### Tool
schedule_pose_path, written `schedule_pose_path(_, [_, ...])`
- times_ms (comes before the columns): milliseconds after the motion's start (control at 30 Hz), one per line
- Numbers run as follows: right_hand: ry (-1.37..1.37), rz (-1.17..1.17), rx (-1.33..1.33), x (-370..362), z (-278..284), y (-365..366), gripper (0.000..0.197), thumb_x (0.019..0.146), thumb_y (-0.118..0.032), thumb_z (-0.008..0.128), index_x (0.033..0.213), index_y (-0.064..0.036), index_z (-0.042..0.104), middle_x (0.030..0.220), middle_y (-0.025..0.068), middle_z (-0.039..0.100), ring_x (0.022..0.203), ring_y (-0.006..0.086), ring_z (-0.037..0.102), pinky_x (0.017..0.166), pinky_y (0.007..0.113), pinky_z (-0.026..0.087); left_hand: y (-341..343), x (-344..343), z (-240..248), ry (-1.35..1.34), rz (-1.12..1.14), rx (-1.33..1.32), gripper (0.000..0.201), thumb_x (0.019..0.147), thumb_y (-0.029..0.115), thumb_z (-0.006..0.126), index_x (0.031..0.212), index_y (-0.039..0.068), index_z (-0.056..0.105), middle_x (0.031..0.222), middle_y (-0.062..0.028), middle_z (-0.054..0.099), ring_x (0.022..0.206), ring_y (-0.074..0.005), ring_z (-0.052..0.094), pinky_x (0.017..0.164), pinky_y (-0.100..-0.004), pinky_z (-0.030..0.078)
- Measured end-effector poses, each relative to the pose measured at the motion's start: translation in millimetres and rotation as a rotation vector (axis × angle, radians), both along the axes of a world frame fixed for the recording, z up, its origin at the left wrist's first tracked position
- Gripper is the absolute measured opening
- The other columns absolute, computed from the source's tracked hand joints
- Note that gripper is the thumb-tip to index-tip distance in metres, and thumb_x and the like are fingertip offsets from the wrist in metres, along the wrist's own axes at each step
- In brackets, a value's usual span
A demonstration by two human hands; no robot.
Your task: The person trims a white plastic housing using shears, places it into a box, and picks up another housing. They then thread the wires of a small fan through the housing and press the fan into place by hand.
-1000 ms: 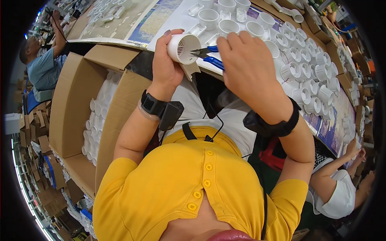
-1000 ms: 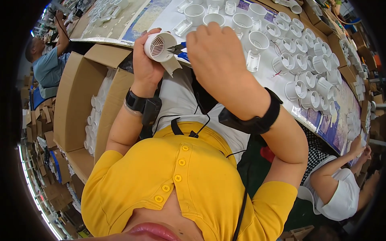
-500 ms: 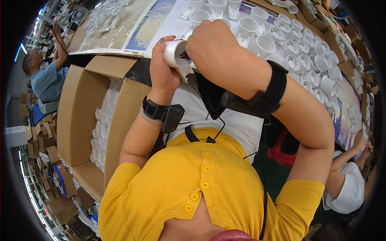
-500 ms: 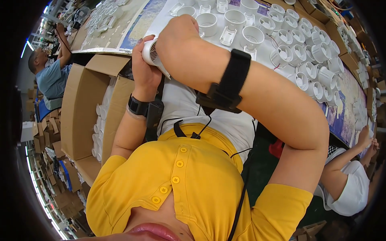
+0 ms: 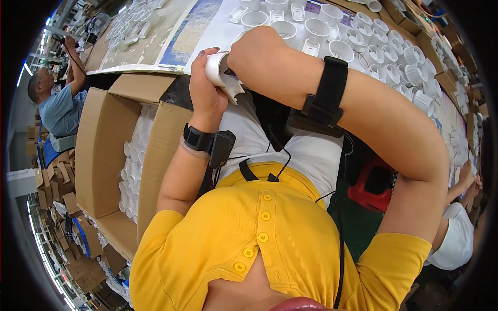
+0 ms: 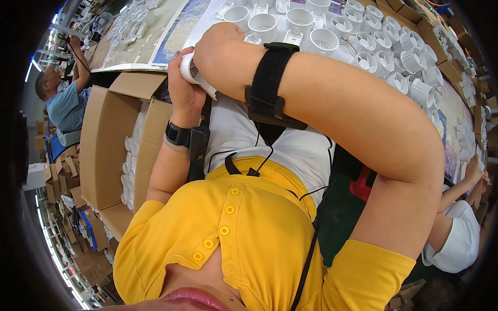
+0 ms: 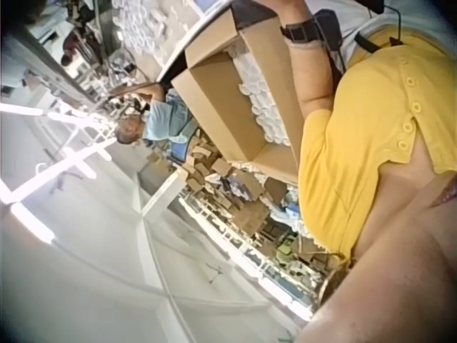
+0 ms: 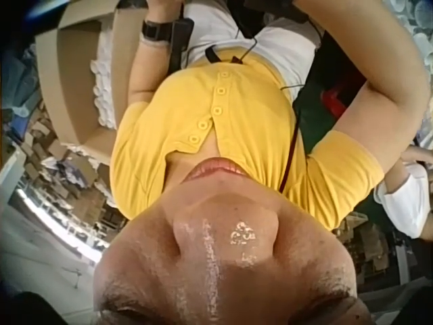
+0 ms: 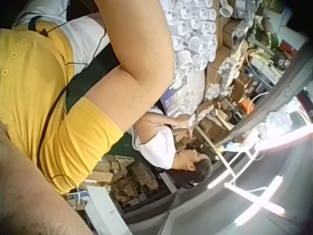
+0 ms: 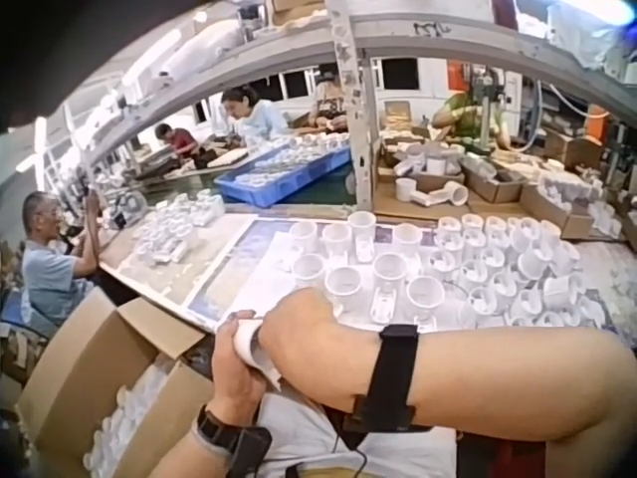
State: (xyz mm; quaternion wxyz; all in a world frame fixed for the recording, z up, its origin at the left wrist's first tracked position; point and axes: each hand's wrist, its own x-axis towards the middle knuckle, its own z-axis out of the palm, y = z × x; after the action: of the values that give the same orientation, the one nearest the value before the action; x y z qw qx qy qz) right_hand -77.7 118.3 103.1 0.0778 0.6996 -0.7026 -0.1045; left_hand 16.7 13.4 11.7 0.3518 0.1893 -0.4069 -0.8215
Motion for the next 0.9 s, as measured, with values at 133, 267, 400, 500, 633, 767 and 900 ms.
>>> schedule_pose_path(133, [0.045,0.036,0.013,-1.1,-0.7,-2.6,0.009,0.072,-0.014,0.067,0.079,-0.0104,0.069,0.071,0.005,0.066,0.07,0.0196,0.066,0.058,0.027,0.049,-1.0,1.0,-1.7,-0.004,0.005,-0.004,0.031,0.093,0.03,0.044,0.104,0.003,0.056,0.098,-0.01,0.063,0.092,-0.0204,0.061,0.084,-0.0335,0.049])
schedule_pose_path(267, [0.152,-0.04,0.151,7.6,5.5,-13.7,0.032,0.058,-0.02,0.077,0.089,-0.0178,0.07,0.078,-0.0033,0.065,0.072,0.0169,0.063,0.054,0.031,0.045,-1.9,0.3,-3.0,0.009,0.01,0.002,0.031,0.093,0.03,0.043,0.103,0.004,0.056,0.098,-0.0095,0.063,0.092,-0.0203,0.061,0.084,-0.0334,0.049])
schedule_pose_path(400, [0.116,-0.118,0.231,10.0,10.0,-23.7,0.045,0.051,-0.024,0.082,0.094,-0.0217,0.071,0.082,-0.007,0.065,0.073,0.0164,0.062,0.053,0.034,0.044,-3.3,0.5,-3.8,0.013,0.007,0.003,0.032,0.094,0.031,0.043,0.103,0.004,0.057,0.099,-0.0089,0.063,0.092,-0.0201,0.061,0.084,-0.0334,0.049])
schedule_pose_path(500, [0.069,-0.137,0.233,9.5,9.8,-23.5,0.045,0.051,-0.024,0.083,0.095,-0.022,0.071,0.082,-0.0068,0.065,0.073,0.0167,0.062,0.053,0.035,0.044,-5.1,0.2,-4.4,0.021,0.008,-0.005,0.032,0.094,0.031,0.043,0.103,0.004,0.057,0.099,-0.0085,0.063,0.092,-0.02,0.061,0.084,-0.0335,0.049])
schedule_pose_path(633, [0.061,-0.093,0.147,8.0,8.1,-12.6,0.034,0.059,-0.022,0.078,0.091,-0.0191,0.071,0.079,-0.0038,0.066,0.073,0.0169,0.063,0.054,0.032,0.045,-5.6,-0.4,-4.9,0.025,0.018,-0.004,0.036,0.093,0.034,0.046,0.107,0.002,0.054,0.098,-0.0131,0.062,0.091,-0.0218,0.061,0.082,-0.0335,0.049])
schedule_pose_path(767, [0.089,-0.028,0.067,6.9,4.0,-12.9,0.023,0.066,-0.019,0.073,0.088,-0.0164,0.07,0.077,-0.001,0.066,0.073,0.0169,0.065,0.058,0.029,0.047,-3.5,-1.1,-2.9,0.02,0.024,0.008,0.036,0.093,0.034,0.046,0.107,0.002,0.054,0.098,-0.0131,0.062,0.091,-0.0219,0.061,0.081,-0.0338,0.049])
schedule_pose_path(900, [0.148,-0.052,0.173,6.7,6.9,-14.0,0.036,0.059,-0.022,0.078,0.094,-0.0197,0.071,0.081,-0.004,0.065,0.075,0.0159,0.063,0.057,0.032,0.046,-3.7,-1.7,-3.1,0.013,0.044,-0.013,0.036,0.093,0.034,0.046,0.107,0.002,0.054,0.098,-0.0131,0.062,0.091,-0.0222,0.061,0.082,-0.0339,0.049])
